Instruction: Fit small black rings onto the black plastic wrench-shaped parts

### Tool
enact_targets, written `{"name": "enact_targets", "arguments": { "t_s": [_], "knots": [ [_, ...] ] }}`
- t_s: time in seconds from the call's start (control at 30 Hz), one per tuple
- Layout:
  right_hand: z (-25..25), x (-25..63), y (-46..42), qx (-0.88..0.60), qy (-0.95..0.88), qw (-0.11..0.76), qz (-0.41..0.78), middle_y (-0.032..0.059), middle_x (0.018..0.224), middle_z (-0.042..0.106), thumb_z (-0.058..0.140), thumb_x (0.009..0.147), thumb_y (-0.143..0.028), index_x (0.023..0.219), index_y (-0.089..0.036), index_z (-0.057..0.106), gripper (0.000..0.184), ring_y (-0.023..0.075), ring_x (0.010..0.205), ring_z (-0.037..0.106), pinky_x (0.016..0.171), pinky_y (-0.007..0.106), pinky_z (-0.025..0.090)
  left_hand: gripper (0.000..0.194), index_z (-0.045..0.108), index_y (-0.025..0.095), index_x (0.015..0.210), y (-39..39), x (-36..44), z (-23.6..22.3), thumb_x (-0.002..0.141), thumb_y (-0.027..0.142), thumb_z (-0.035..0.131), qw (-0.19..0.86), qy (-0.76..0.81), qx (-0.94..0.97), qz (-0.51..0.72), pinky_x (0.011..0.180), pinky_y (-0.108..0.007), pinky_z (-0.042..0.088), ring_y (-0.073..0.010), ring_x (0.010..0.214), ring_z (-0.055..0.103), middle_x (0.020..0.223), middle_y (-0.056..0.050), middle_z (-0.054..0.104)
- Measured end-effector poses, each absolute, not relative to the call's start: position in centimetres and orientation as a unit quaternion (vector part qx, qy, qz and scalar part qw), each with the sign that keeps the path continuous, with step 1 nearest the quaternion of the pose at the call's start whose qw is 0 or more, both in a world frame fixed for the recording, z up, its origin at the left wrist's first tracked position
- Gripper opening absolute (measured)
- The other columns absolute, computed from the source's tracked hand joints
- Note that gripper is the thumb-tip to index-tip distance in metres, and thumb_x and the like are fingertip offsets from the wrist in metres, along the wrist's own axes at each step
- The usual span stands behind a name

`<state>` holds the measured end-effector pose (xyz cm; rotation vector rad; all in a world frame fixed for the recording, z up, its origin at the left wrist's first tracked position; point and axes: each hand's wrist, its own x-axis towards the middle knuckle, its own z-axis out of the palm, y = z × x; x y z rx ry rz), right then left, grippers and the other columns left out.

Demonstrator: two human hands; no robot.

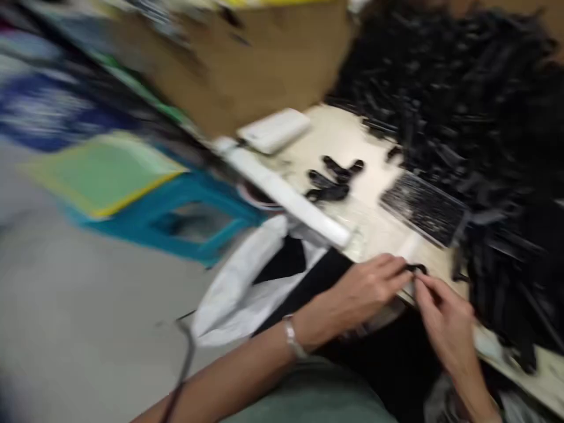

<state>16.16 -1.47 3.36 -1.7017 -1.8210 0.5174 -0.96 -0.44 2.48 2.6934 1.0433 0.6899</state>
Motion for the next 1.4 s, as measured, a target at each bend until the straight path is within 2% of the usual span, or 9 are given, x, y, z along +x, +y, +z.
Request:
{"name": "enact_targets", "arguments": {
  "t_s": [0.13,0.43,0.7,0.8,0.93,1.03,1.2,1.3,1.4],
  "knots": [
    [2.8,17.9,-1.7,-0.676,-0.618,0.28,0.285,0.0015,0.063,0.063,0.055,0.089,-0.046,0.09,-0.016,0.07,0.034,0.0156,0.054,0.058,0.052,0.025,0.046,0.018,0.057,0.01,0.108,0.5,-0.3,1.4,0.094,0.013,0.047,0.112,0.352,0.9,0.233,0.085,-0.034,0.052,-0.022,0.098,0.055,0.112,-0.013,0.059],
    [4.4,16.5,-1.1,-0.666,-0.695,0.17,0.211,-0.0018,0.06,0.058,0.049,0.092,-0.029,0.079,-0.018,0.063,0.022,0.0121,0.051,0.054,0.055,0.023,0.039,0.02,0.053,0.012,0.112,-0.1,-0.5,1.2,0.092,0.012,0.05,0.136,0.366,0.892,0.228,0.084,-0.035,0.053,-0.0237,0.104,0.054,0.117,-0.012,0.057],
    [5.8,15.5,-0.7,-0.607,-0.793,0.0,0.053,0.0002,0.057,0.055,0.044,0.096,-0.019,0.08,-0.018,0.052,0.018,0.0174,0.051,0.056,0.052,0.027,0.031,0.038,0.042,0.012,0.131,0.4,-0.3,0.1,0.095,0.004,0.032,0.191,0.34,0.837,0.384,0.09,-0.037,0.054,-0.0197,0.102,0.059,0.108,-0.01,0.064],
    [6.3,14.0,-1.0,-0.601,-0.794,-0.087,-0.027,0.0028,0.058,0.059,0.045,0.091,-0.007,0.087,-0.015,0.053,0.012,0.0212,0.051,0.06,0.049,0.029,0.029,0.038,0.039,0.01,0.133,0.5,0.0,-0.6,0.097,0.006,0.03,0.186,0.338,0.821,0.422,0.089,-0.036,0.054,-0.02,0.102,0.06,0.105,-0.01,0.065],
    [6.7,12.3,-1.0,-0.601,-0.778,-0.157,-0.095,0.0068,0.062,0.062,0.044,0.083,0.005,0.087,-0.013,0.054,0.021,0.0245,0.051,0.062,0.047,0.03,0.027,0.034,0.041,0.007,0.13,0.5,0.3,-1.1,0.098,0.008,0.032,0.164,0.337,0.807,0.457,0.091,-0.034,0.053,-0.0199,0.103,0.06,0.105,-0.011,0.065],
    [6.2,12.9,-0.7,-0.631,-0.766,-0.115,-0.036,0.0046,0.058,0.061,0.048,0.087,-0.003,0.085,-0.014,0.055,0.013,0.0237,0.05,0.062,0.046,0.029,0.03,0.029,0.046,0.007,0.124,0.5,0.4,-1.0,0.097,0.008,0.036,0.166,0.338,0.796,0.474,0.088,-0.033,0.054,-0.0191,0.098,0.061,0.101,-0.01,0.065],
    [5.0,15.8,-0.4,-0.677,-0.686,0.123,0.238,-0.0008,0.058,0.06,0.049,0.094,-0.022,0.077,-0.017,0.056,0.018,0.0147,0.05,0.062,0.05,0.023,0.044,0.021,0.057,0.013,0.098,0.6,0.0,-0.7,0.097,0.009,0.036,0.212,0.326,0.814,0.432,0.084,-0.033,0.053,-0.0177,0.093,0.059,0.097,-0.008,0.064],
    [4.8,16.9,-1.0,-0.668,-0.565,0.255,0.412,-0.0003,0.063,0.064,0.055,0.091,-0.035,0.086,-0.016,0.062,0.021,0.0133,0.05,0.062,0.047,0.022,0.05,0.024,0.059,0.014,0.099,0.7,-0.2,-0.7,0.097,0.008,0.036,0.195,0.324,0.831,0.408,0.087,-0.034,0.052,-0.0178,0.097,0.057,0.105,-0.009,0.064],
    [4.7,17.4,-2.1,-0.657,-0.483,0.355,0.458,0.0,0.066,0.065,0.066,0.084,-0.043,0.098,-0.014,0.063,0.032,0.0127,0.049,0.062,0.045,0.022,0.052,0.028,0.06,0.015,0.102,0.7,-0.3,-0.7,0.095,0.006,0.034,0.18,0.329,0.843,0.385,0.086,-0.034,0.052,-0.0178,0.096,0.057,0.107,-0.009,0.063]
  ]
}}
